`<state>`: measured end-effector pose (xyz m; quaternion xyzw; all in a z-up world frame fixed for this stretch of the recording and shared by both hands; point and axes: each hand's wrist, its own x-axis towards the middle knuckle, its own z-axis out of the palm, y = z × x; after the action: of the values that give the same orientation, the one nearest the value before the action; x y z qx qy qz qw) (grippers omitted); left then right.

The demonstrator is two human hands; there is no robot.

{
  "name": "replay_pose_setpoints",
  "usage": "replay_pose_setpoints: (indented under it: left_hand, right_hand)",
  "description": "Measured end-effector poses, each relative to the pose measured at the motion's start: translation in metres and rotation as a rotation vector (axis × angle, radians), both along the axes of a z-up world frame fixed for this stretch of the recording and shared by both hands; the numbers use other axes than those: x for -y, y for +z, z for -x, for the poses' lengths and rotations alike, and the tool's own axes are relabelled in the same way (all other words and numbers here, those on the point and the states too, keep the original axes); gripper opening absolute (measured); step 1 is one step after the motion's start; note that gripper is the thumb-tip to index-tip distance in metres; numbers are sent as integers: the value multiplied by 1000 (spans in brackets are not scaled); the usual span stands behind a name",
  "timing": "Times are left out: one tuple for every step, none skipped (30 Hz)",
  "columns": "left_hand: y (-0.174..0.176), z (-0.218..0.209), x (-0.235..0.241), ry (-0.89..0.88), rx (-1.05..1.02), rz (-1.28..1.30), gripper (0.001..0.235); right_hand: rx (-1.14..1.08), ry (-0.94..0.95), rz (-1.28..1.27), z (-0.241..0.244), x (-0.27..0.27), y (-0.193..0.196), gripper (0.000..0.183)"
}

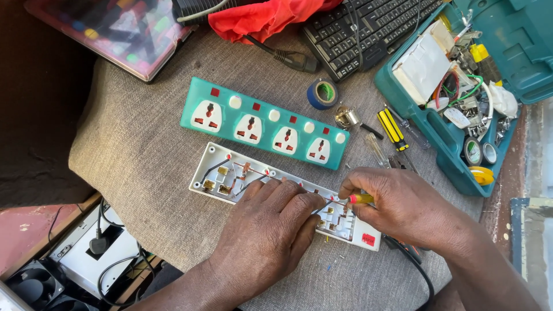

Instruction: The person aligns and secures the front cover of a four-socket power strip onto its base. They use a screwdriver to tighten screws on the back of the unit and then flip it over to check the fit.

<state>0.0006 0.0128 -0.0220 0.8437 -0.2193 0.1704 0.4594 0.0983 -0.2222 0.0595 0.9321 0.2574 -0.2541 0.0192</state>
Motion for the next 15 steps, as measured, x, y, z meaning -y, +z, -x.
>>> replay_pose_setpoints:
  left_hand:
    - [0,0,0,6,12,-2,19]
    - [0,0,1,12,23,-4,20]
    - [-1,0,1,13,22,-4,20]
    - [-1,0,1,8,18,-5,20]
    - [-1,0,1,2,16,-5,21]
    - [-1,0,1,3,17,-5,21]
    - [0,0,1,0,15,1,20]
    - [0,0,1,-3,14,7,20]
    - [1,0,1,-3,14,6,20]
    - [1,0,1,-4,15,-4,19]
    - [2,0,1,-4,16,-15,19]
    - [2,0,1,-4,17,-15,19]
    - [2,0,1,0,28,-17,18]
    - [3,1,1,4,39,-19,18]
    - [3,0,1,5,39,-19,18]
  right_hand:
    - [5,-10,-2,1,-1,1,13]
    - [11,-19,-5,3,-2,2,15]
    - [9,-19,-5,4,-1,0,15]
    - [21,-12,-22,5,0,-1,14]
    - [34,-5,-40,6,1,-2,12]
    - [35,-5,-40,6,1,-3,12]
    - [45,3,-54,7,2,-3,12]
    - [56,10,-69,8,2,-3,12]
    - [56,10,-69,9,4,-5,12]
    - [80,39,-84,10,5,-6,10]
    - [103,68,-99,11,6,-8,8]
    - [104,68,-100,11,7,-9,8]
    - [119,34,-51,12,8,-10,5]
    - [135,1,-3,13,9,-11,11]
    - [135,1,-3,12,8,-11,11]
